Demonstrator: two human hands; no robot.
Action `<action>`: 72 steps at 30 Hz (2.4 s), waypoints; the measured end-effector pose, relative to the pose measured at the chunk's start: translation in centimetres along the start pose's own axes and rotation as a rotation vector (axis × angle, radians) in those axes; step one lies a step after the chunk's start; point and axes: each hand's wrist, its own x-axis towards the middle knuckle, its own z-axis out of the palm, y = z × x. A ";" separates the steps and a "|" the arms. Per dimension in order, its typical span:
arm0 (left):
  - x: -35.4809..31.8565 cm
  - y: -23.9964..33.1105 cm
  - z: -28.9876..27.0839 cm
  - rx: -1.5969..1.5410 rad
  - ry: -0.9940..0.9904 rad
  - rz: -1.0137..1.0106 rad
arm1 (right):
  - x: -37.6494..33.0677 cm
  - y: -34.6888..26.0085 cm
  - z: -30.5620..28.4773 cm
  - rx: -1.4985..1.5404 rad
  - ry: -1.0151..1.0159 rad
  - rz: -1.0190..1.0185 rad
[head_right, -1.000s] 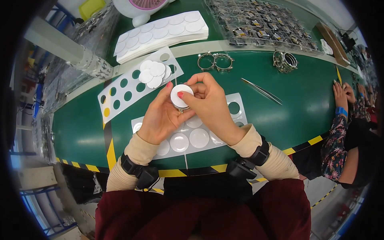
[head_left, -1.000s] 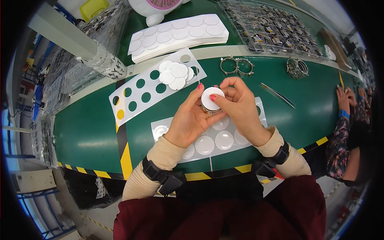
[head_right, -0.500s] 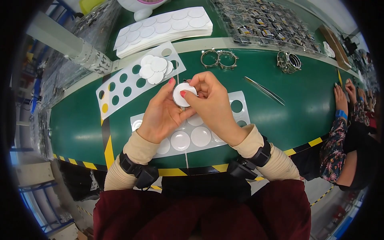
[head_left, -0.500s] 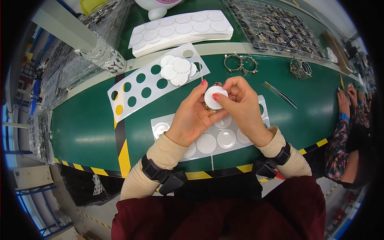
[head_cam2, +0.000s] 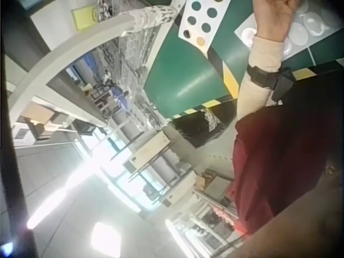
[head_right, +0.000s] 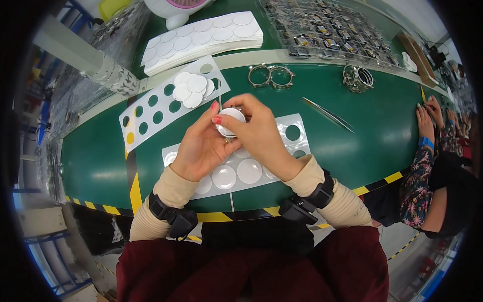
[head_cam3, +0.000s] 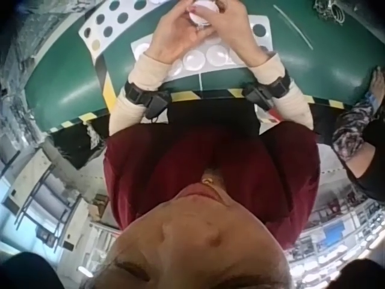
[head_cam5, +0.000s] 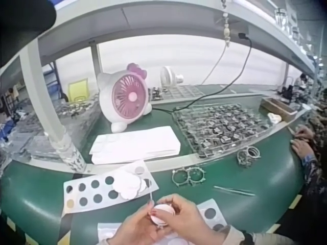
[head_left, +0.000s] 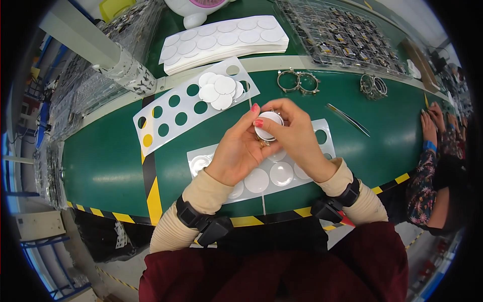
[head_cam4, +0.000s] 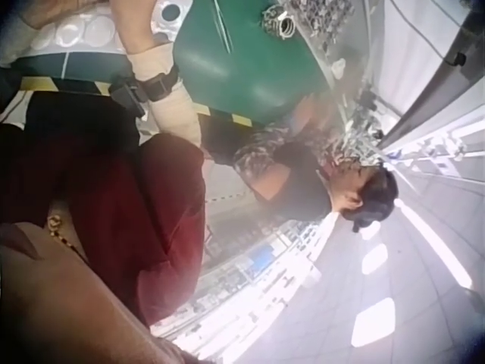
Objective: The person fits a metal ring onto a watch component by hand, then peels a white circular sticker from a sheet and applies it to the back of the watch. This process is repeated for several watch components, handling one at a time on the green work surface.
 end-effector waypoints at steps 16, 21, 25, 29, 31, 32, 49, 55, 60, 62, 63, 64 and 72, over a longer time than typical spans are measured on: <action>-0.4 0.5 0.2 0.076 -0.011 -0.019 | -0.3 -0.8 -0.4 -0.052 -0.137 -0.037; -0.3 0.6 0.4 0.104 -0.017 0.011 | -0.7 -0.3 -0.5 0.078 -0.122 -0.080; -0.3 0.7 0.5 0.104 0.020 0.052 | -1.3 -1.0 -0.1 -0.156 0.070 -0.215; 0.1 0.9 -1.2 0.035 -0.054 0.100 | -1.1 -0.7 -0.3 -0.455 0.114 -0.494; 0.3 0.9 -1.2 0.034 -0.012 0.109 | -0.6 -0.7 -0.8 -0.547 0.110 -0.626; 0.3 1.0 -1.1 0.033 0.008 0.113 | -0.3 -0.8 -1.0 -0.631 0.110 -0.752; -0.2 3.2 -3.8 -0.254 0.317 0.625 | 9.2 -0.1 3.8 -0.925 0.094 -0.504; 0.0 3.1 -4.1 -0.258 0.312 0.622 | 8.8 -0.7 3.6 -0.970 0.062 -0.454; 0.4 3.2 -3.9 -0.250 0.331 0.610 | 9.7 -1.1 2.2 -0.768 -0.124 -0.319; 0.4 3.2 -3.7 -0.241 0.340 0.607 | 9.4 -1.5 2.2 -0.771 -0.149 -0.329; 0.3 3.1 -3.5 -0.235 0.351 0.607 | 9.4 -1.8 2.3 -0.773 -0.161 -0.334; 0.3 3.1 -3.5 -0.230 0.362 0.607 | 9.4 -2.2 2.1 -0.773 -0.157 -0.334; -0.1 3.7 -4.2 -0.233 0.329 0.666 | 9.2 -1.7 2.8 -1.142 -0.113 -0.859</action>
